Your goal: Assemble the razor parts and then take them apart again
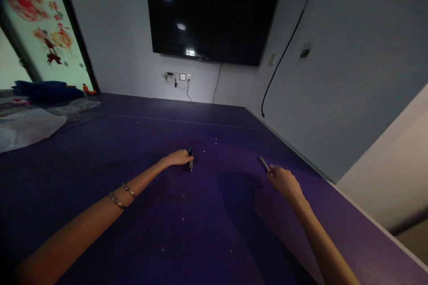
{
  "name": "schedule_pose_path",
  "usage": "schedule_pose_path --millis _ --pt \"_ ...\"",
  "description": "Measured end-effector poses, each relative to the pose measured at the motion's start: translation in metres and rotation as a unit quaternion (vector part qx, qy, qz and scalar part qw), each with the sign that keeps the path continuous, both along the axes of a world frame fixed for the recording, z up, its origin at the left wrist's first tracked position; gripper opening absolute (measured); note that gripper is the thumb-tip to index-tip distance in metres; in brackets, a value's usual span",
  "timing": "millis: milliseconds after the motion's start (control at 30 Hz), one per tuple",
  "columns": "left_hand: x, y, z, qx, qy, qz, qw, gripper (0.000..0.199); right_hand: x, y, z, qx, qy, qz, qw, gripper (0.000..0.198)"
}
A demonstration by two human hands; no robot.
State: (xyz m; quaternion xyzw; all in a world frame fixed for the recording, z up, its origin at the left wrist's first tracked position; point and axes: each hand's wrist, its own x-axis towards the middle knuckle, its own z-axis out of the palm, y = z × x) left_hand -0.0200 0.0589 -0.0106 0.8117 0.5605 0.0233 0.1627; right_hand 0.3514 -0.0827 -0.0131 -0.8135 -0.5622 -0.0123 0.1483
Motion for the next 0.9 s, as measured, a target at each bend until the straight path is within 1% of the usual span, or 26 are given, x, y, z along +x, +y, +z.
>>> schedule_pose_path --millis 133,267,367,533,600,733,800,900 --pt "-0.003 -0.017 -0.011 0.025 -0.013 0.029 0.999 0.046 0.019 0.002 -0.009 -0.048 0.007 0.008 0.999 0.030" --pt "0.002 -0.024 -0.018 0.051 -0.007 0.062 0.997 0.041 0.031 0.007 -0.021 -0.076 -0.008 0.018 0.997 0.035" --pt "0.005 -0.025 -0.020 0.051 -0.009 0.066 0.996 0.037 0.038 0.009 -0.025 -0.071 -0.016 0.004 0.997 0.040" --pt "0.006 -0.027 -0.020 0.055 -0.018 0.066 0.996 0.031 0.048 0.008 -0.025 -0.062 -0.008 -0.031 0.998 0.049" --pt "0.006 -0.027 -0.021 0.056 -0.020 0.065 0.996 0.030 0.052 0.009 -0.026 -0.079 -0.001 -0.037 0.996 0.047" --pt "0.006 -0.028 -0.020 0.057 -0.027 0.067 0.996 0.031 0.060 0.012 -0.031 -0.117 0.030 -0.023 0.992 0.036" --pt "0.005 -0.030 -0.020 0.054 -0.031 0.069 0.996 0.031 0.063 0.014 -0.034 -0.108 0.037 -0.014 0.993 0.031" --pt "0.004 -0.031 -0.019 0.047 -0.037 0.071 0.996 0.032 0.068 0.017 -0.038 -0.091 0.051 0.013 0.994 0.029"
